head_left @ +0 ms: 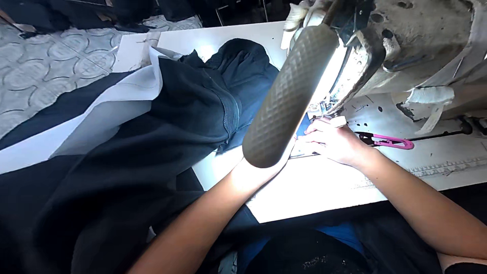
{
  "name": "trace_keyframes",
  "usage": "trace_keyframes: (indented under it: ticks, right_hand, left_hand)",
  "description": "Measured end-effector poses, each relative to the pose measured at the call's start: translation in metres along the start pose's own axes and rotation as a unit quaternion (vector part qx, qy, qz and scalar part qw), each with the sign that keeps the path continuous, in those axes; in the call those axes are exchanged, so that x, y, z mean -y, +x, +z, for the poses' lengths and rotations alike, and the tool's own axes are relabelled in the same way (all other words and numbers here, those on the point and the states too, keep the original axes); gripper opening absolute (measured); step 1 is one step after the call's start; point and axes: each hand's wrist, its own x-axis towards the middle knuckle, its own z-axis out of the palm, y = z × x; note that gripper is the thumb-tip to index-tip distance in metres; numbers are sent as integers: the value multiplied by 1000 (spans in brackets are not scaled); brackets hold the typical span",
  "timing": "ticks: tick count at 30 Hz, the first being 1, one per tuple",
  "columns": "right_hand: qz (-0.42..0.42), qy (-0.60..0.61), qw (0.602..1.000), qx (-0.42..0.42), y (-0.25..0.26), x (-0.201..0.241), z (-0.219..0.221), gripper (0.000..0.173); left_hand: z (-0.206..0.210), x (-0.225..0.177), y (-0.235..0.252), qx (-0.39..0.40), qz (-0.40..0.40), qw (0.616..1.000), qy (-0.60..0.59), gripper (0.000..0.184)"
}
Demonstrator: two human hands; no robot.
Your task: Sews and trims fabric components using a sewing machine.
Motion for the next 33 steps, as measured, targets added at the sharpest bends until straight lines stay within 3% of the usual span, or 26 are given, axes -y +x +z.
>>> trace_keyframes:
  ticks: [5,13,19,22,24,27,29,31,33]
  right_hand:
    - [32,12,999,10,4,-3,1,19]
    - [113,-17,992,-45,12,17,0,17]
    - [130,-48,990,22,9,-5,8,36]
    - [136,-58,989,25,8,-2,-4,31]
    - [141,-76,987,14,-2,4,-30,29]
    - [198,-83,977,8,-42,2,-64,35]
    - [255,-92,962,18,-76,-6,-72,37]
    - [282,-110,953,4,-98,-11,-67,37]
    - [267,-140,953,-40,-106,-12,-58,36]
  left_hand:
    - [0,12,8,-28,-14,999,13,8]
    - [2,20,18,-30,-77,996,-44,16]
    - [2,21,27,-34,-109,992,-50,19]
    - [-2,24,33,-18,-136,988,-76,19]
    - [-2,31,40,8,-165,978,-126,20]
    - [46,58,50,-59,-155,978,-124,15]
    - [64,73,60,-58,-153,978,-131,13]
    - [58,79,64,-38,-152,974,-165,14]
    - [25,74,62,3,-160,967,-198,14]
